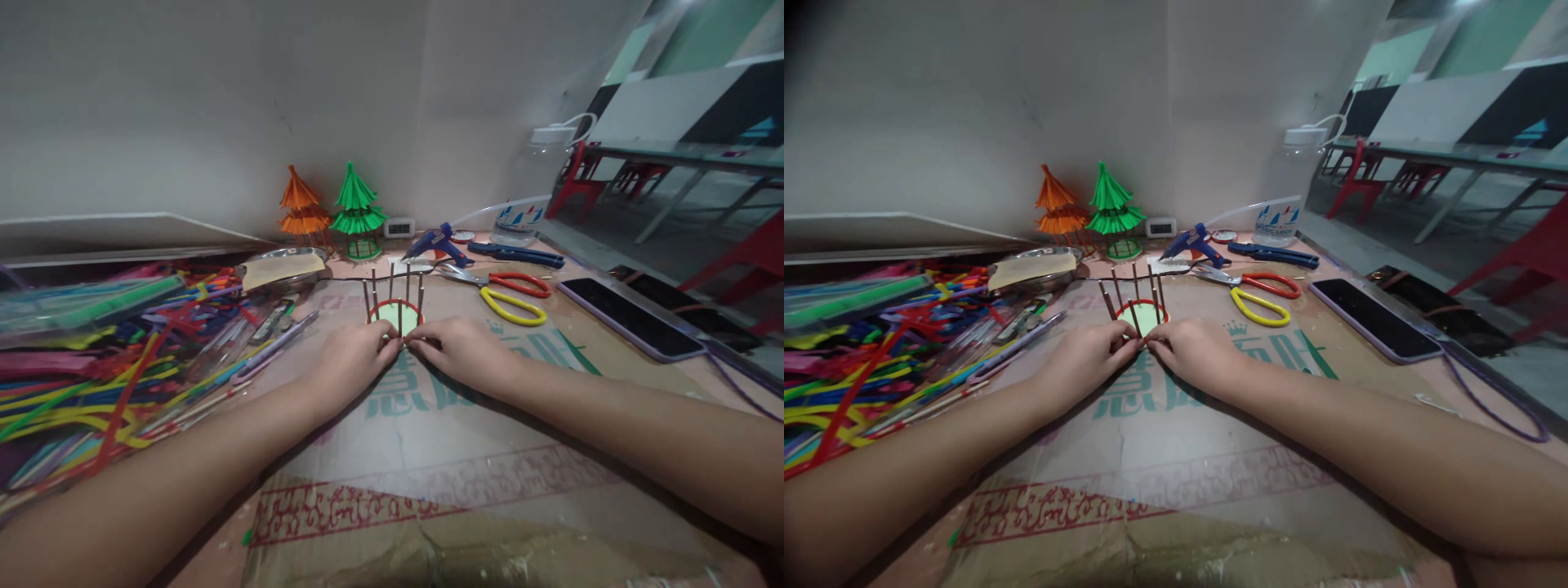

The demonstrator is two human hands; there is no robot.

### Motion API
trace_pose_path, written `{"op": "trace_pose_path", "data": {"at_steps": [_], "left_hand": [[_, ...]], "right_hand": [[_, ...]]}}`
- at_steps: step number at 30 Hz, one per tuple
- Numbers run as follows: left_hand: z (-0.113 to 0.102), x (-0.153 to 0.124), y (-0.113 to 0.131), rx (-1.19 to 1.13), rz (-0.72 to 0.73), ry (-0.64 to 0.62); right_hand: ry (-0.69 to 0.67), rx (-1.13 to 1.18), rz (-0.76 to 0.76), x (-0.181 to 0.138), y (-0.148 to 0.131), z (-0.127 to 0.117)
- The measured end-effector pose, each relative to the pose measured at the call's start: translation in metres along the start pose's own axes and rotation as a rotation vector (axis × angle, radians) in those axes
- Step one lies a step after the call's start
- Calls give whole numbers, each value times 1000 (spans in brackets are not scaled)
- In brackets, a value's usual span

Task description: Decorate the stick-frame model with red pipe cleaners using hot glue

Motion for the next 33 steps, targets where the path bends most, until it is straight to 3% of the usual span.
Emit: {"op": "trace_pose_path", "data": {"at_steps": [11, 20, 33], "left_hand": [[1, -1, -1, -22, 6, 13], [1, 0, 0, -31, -4, 2], [-2, -3, 1, -34, 28, 12]], "right_hand": [[0, 26, 49, 1, 4, 0], [-77, 315, 129, 12, 15, 10], [-64, 213, 112, 8, 13, 5]]}}
Point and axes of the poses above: each hand's wrist, its own x-axis towards the middle knuckle, its own z-axis out of the palm, y = z × x, the point moved 4 cm from there along x, towards the middle knuckle, and after that the axes turned 5 degrees about -x, right-handed, at the moved point
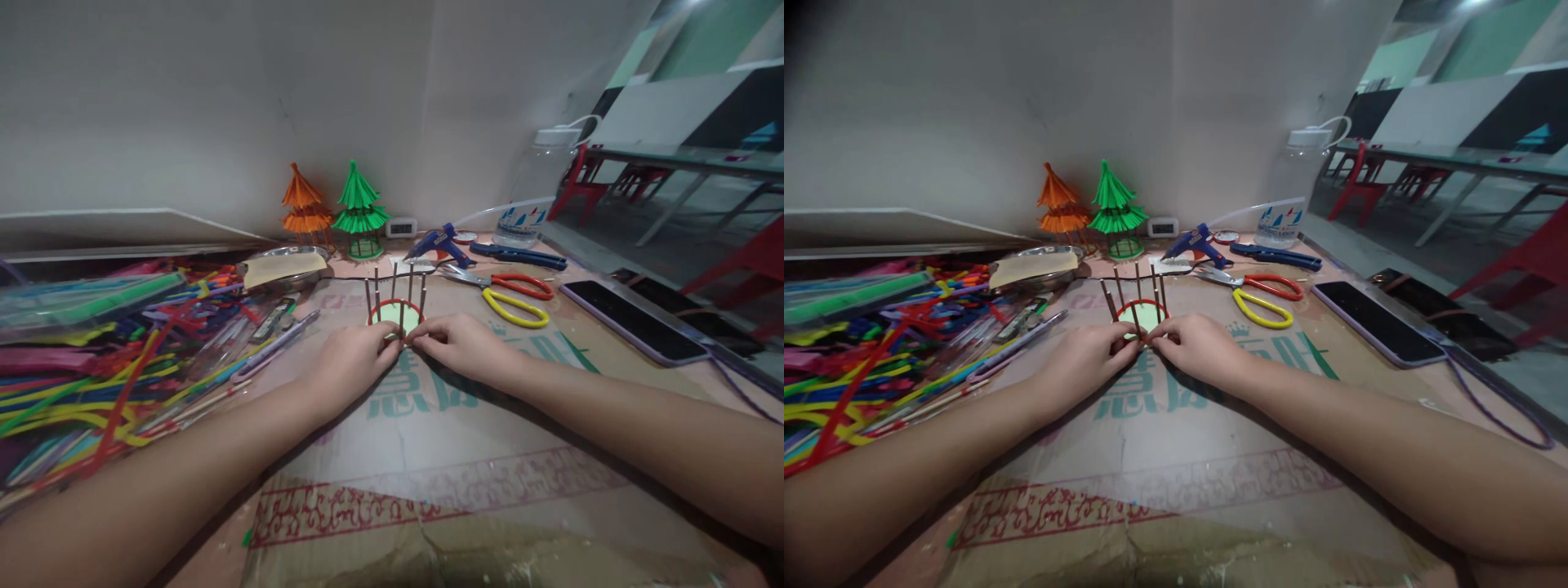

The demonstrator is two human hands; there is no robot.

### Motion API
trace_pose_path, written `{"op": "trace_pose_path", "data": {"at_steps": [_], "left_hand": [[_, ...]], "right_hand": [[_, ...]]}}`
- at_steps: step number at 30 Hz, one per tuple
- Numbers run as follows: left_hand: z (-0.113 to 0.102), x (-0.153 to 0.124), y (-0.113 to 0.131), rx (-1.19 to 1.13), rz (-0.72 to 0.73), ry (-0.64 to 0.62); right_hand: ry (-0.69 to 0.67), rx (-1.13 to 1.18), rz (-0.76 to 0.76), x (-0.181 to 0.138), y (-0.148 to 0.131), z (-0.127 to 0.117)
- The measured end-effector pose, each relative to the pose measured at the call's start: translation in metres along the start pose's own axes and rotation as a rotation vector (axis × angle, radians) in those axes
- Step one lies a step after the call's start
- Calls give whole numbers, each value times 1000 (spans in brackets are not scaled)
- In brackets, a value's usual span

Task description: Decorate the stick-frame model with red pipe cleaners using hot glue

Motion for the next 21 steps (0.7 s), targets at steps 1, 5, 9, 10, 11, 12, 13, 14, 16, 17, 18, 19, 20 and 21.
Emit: {"op": "trace_pose_path", "data": {"at_steps": [1, 5, 9, 10, 11, 12, 13, 14, 16, 17, 18, 19, 20, 21], "left_hand": [[0, 0, 0, -5, -3, -1], [0, 2, 0, -16, -8, -4], [0, 4, -2, -35, -23, -28], [0, 4, -2, -40, -25, -29], [-1, 4, -2, -46, -25, -29], [-1, 5, -3, -53, -23, -29], [-1, 5, -3, -58, -21, -31], [-1, 5, -3, -61, -20, -35], [0, 5, -3, -53, -23, -51], [0, 5, -2, -44, -26, -57], [-1, 5, -2, -33, -28, -60], [-1, 5, -1, -22, -28, -61], [-1, 5, -1, -12, -26, -58], [-1, 5, 0, -2, -23, -55]], "right_hand": [[4, 3, -12, 0, 0, 0], [14, -13, -23, -1, 1, 2], [19, -8, -20, 0, 1, 2], [20, -4, -24, 0, 1, 2], [20, 0, -28, 0, 1, 2], [19, 3, -31, 0, 1, 3], [19, 4, -33, 0, 2, 3], [19, 2, -32, 0, 2, 3], [17, -1, -32, 0, 4, 3], [16, 0, -33, 0, 4, 3], [16, 1, -34, 0, 5, 3], [16, 1, -37, 0, 5, 3], [16, 0, -38, 1, 5, 3], [16, -5, -37, 1, 5, 3]]}}
Point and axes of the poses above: each hand's wrist, its own x-axis towards the middle knuckle, its own z-axis out of the palm, y = z × x, the point moved 4 cm from there along x, towards the middle knuckle, and after that the axes turned 5 degrees about -x, right-handed, at the moved point
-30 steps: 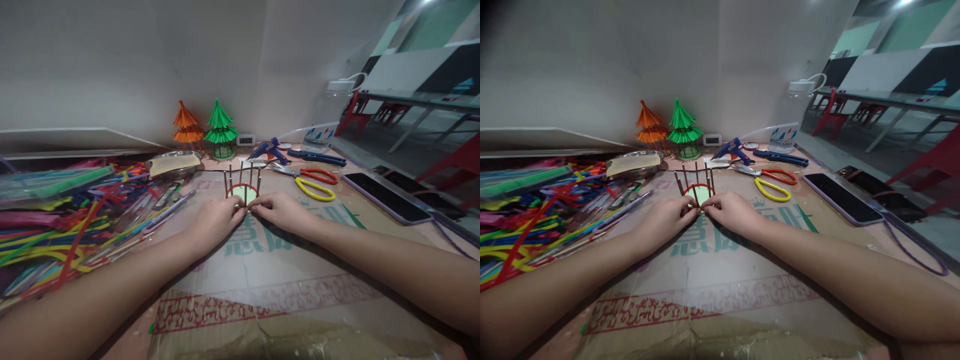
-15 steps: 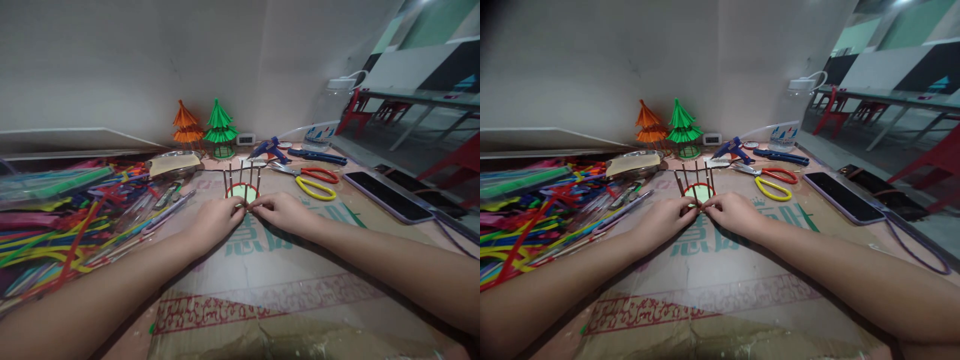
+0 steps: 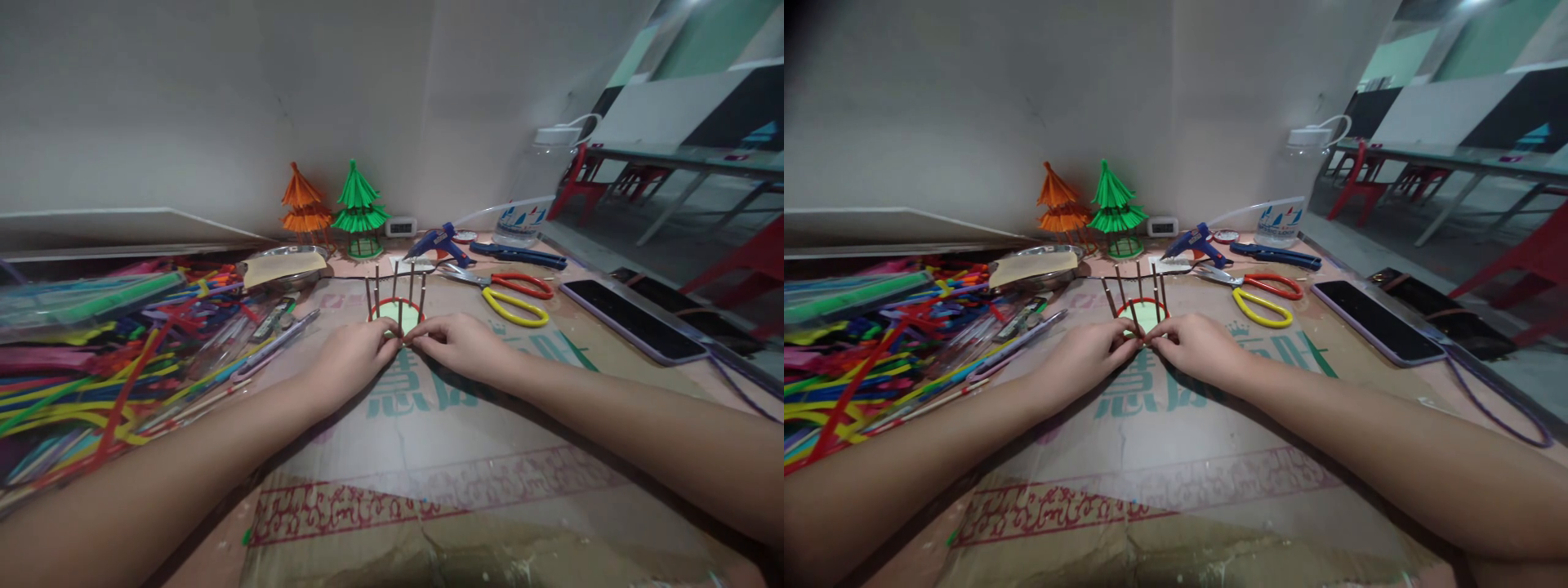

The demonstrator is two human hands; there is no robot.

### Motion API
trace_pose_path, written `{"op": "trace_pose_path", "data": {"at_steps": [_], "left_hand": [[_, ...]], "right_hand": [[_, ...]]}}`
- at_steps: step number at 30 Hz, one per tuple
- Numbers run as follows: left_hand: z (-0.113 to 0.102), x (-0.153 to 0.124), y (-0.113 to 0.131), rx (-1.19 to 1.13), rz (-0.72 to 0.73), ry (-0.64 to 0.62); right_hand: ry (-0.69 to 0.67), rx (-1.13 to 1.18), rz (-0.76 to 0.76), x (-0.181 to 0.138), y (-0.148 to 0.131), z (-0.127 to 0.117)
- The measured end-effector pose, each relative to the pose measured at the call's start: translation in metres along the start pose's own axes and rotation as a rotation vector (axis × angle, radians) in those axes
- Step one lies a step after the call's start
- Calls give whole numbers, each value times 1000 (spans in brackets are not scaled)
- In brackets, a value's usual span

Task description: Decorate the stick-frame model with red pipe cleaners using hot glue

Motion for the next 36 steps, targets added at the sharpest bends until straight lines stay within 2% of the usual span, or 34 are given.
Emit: {"op": "trace_pose_path", "data": {"at_steps": [10, 20, 22, 24, 28, 30, 33, 36], "left_hand": [[2, -2, 1, 83, -6, 43], [1, -2, 2, 87, -19, 22], [-2, -5, 1, 76, 10, 29], [-9, -10, 0, 72, 40, 41], [-35, -19, -1, 55, 97, 130], [-47, -20, -4, 31, 77, 194], [-53, -17, -9, -33, 43, 260], [-51, -14, -9, -47, 116, 359]], "right_hand": [[-17, 2, -17, 0, -3, -1], [-28, -26, 32, -1, -6, -1], [-4, -39, 12, -4, -7, -3], [85, -37, -44, -8, -8, -10], [330, 35, -119, -13, -5, -31], [386, 90, -93, -11, 0, -36], [353, 155, -32, -4, 7, -33], [259, 138, -14, 2, 7, -25]]}}
Point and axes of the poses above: each hand's wrist, its own x-axis towards the middle knuckle, its own z-axis out of the palm, y = z × x, the point moved 4 cm from there along x, towards the middle knuckle, and after that the axes turned 5 degrees about -x, right-handed, at the moved point
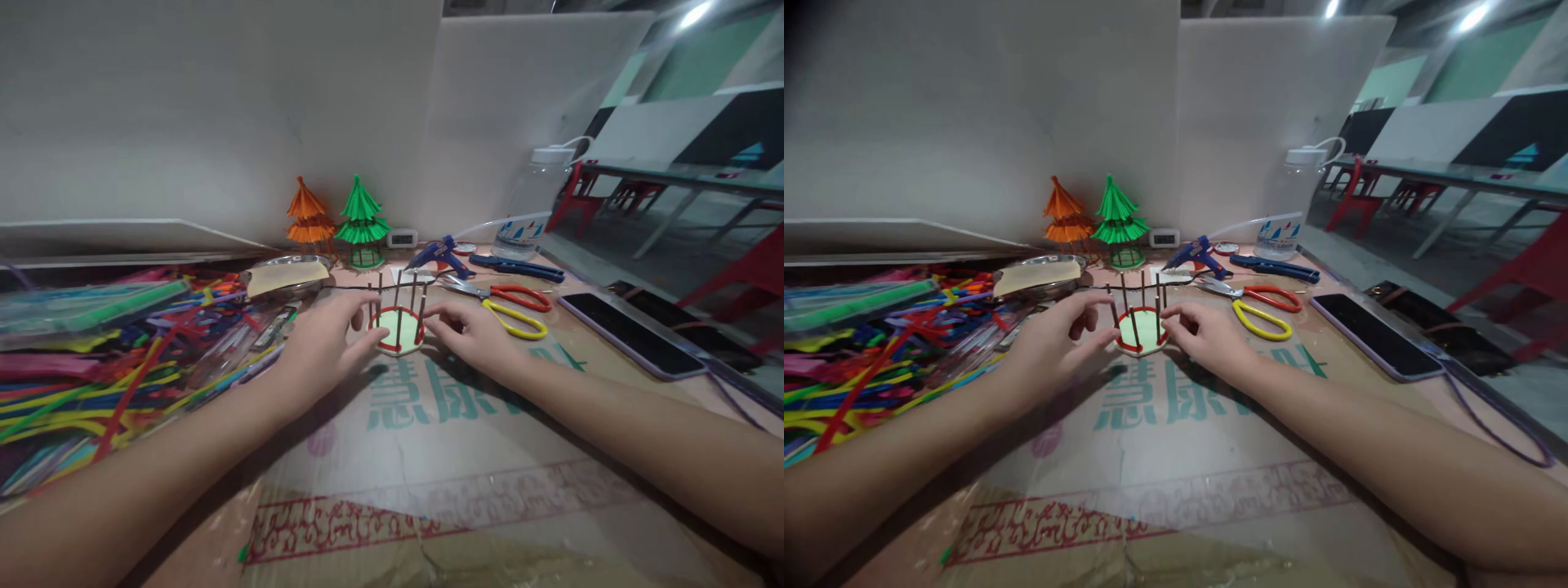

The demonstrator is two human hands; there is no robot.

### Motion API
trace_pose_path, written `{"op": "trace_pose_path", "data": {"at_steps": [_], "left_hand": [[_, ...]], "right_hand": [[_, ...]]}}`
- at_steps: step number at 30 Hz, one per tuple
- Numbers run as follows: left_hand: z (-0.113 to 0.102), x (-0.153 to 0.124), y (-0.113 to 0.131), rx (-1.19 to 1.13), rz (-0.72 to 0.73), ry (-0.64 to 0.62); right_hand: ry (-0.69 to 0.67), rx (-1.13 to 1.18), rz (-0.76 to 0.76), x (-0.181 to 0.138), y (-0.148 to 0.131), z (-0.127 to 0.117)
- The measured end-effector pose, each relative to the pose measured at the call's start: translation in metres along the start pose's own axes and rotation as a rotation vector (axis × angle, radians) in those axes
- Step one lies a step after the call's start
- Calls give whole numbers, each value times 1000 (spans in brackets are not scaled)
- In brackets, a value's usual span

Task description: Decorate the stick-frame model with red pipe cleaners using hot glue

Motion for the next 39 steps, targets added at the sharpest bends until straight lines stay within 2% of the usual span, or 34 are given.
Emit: {"op": "trace_pose_path", "data": {"at_steps": [3, 7, 11, 17, 24, 27, 30, 34, 39], "left_hand": [[3, 1, 5, 10, 152, 77], [11, 4, 9, 50, 304, 51], [15, 5, 6, 115, 303, 22], [14, 4, 7, 140, 292, 5], [11, 0, -13, -36, 202, 164], [9, -3, -16, -53, 262, 223], [4, -8, -8, 15, 345, 286], [5, -11, 4, 145, 426, 235], [10, -9, 2, 181, 411, 174]], "right_hand": [[-108, -46, 29, 2, 1, 9], [-159, -118, 34, 6, 3, 15], [-179, -87, -43, 8, 2, 19], [-207, -80, -66, 7, -2, 20], [-217, -80, -77, 1, -4, 18], [-204, -82, -73, -1, -4, 17], [-175, -95, -59, -2, -4, 14], [-127, -80, -70, -4, -4, 12], [-107, -46, -100, -3, -6, 14]]}}
Point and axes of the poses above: each hand's wrist, its own x-axis towards the middle knuckle, its own z-axis out of the palm, y = z × x, the point moved 4 cm from there along x, towards the middle knuckle, and after that the axes turned 5 degrees about -x, right-handed, at the moved point
